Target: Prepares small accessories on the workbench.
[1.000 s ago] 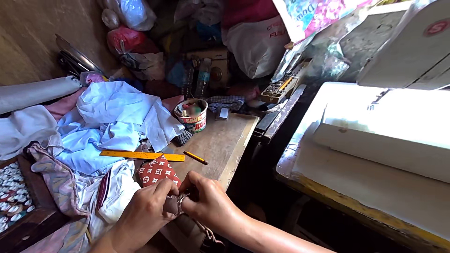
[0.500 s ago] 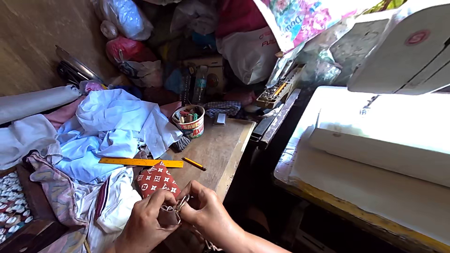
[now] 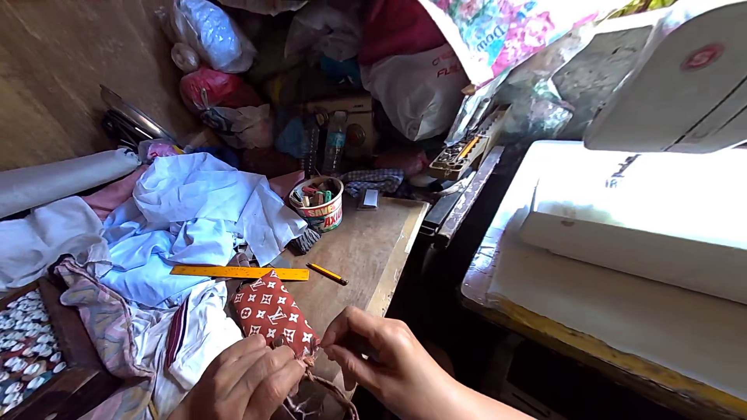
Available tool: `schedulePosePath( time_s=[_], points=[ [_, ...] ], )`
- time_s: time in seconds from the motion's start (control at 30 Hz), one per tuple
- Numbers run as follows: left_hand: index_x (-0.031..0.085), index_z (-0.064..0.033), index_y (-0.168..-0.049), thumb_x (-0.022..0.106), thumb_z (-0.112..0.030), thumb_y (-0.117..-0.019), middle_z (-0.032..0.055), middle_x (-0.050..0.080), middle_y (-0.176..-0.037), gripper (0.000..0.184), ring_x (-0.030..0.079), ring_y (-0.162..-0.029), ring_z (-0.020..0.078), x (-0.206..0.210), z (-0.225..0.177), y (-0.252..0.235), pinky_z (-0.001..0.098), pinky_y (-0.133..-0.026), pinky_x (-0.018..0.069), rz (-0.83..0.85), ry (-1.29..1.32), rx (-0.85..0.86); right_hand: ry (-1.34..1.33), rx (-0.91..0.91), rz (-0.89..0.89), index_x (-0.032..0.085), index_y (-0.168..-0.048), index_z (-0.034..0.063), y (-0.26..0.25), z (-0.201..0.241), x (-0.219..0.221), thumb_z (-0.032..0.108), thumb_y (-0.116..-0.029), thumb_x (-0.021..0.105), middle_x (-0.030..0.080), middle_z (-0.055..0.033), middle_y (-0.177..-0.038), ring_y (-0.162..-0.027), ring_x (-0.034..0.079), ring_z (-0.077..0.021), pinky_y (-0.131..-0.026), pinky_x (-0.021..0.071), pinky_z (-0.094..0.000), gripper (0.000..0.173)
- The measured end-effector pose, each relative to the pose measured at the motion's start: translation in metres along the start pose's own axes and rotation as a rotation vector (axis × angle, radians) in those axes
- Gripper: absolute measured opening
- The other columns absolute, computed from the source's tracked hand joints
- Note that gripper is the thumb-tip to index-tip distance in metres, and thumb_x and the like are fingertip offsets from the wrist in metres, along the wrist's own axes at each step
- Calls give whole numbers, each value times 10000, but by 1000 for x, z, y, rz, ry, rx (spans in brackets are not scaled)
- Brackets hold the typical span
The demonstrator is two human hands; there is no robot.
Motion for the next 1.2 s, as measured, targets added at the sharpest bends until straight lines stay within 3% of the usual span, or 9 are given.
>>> schedulePosePath(
  time_s=[0.13,0.37,0.47,0.6,0.73,0.87,1.03,1.13,1.2],
  points=[
    [549,-92,-1089,451,-141,-1082,76,636,-909,109,553,-714,185,2,-3,-7,279,-660,435,63,-23,49,224,-141,-1,656,-985,1,1,15,7,106,-946,656,662,-98,-841,-690,612,-62,-652,506,-129,112],
    [529,-71,-1045,378,-93,-1086,88,595,-852,158,554,-697,188,9,-4,-20,272,-651,470,108,-25,40,364,-113,-41,634,-933,7,-3,18,15,55,-840,655,632,-100,-788,-628,604,-94,-590,511,-163,106],
    [544,-73,-1039,445,-121,-1074,78,622,-863,116,615,-762,170,13,1,-18,237,-719,518,87,15,-47,273,-76,-67,621,-907,0,-9,16,14,56,-813,665,620,-81,-753,-642,594,-70,-601,492,-151,117],
    [536,-94,-1021,574,-186,-960,50,632,-883,117,643,-843,110,18,11,-10,167,-801,523,59,117,-205,186,-9,-127,623,-902,11,-12,7,17,77,-834,660,631,-59,-752,-648,599,-37,-606,493,-143,102],
    [538,-97,-1033,548,-171,-1003,46,642,-903,80,654,-868,101,16,13,-2,169,-832,530,20,116,-223,142,25,-139,632,-943,0,-11,1,22,78,-848,653,655,-61,-776,-646,609,-24,-614,506,-141,125],
    [560,-71,-1034,441,-131,-1082,83,636,-847,142,619,-753,181,12,4,-6,259,-716,515,97,44,-54,229,59,159,673,-968,-8,-16,6,12,95,-902,661,670,-103,-832,-697,629,-79,-641,515,-170,123],
    [565,-40,-990,390,-40,-1065,73,553,-737,190,502,-593,183,11,-6,-25,283,-570,435,174,66,174,247,364,565,653,-995,-11,-28,12,8,127,-975,638,642,-82,-827,-653,595,-82,-614,508,-224,140],
    [572,-45,-984,389,-47,-1062,68,555,-723,199,487,-578,181,10,-2,-28,289,-543,400,195,57,196,183,531,677,625,-1082,-11,-35,12,6,119,-998,634,642,-71,-865,-649,615,-64,-638,546,-227,155],
    [570,-48,-983,399,-55,-1065,71,568,-726,190,489,-579,180,7,2,-29,292,-538,392,202,58,189,137,569,659,624,-1086,-4,-37,12,4,121,-1008,634,651,-53,-854,-643,625,-48,-636,554,-214,148]
  ],
)
Point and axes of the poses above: each hand's wrist, its own y-axis away from the middle knuckle, its own x-axis out of the palm, z = x × y, the point moved 6 cm from there along -y, towards the middle knuckle
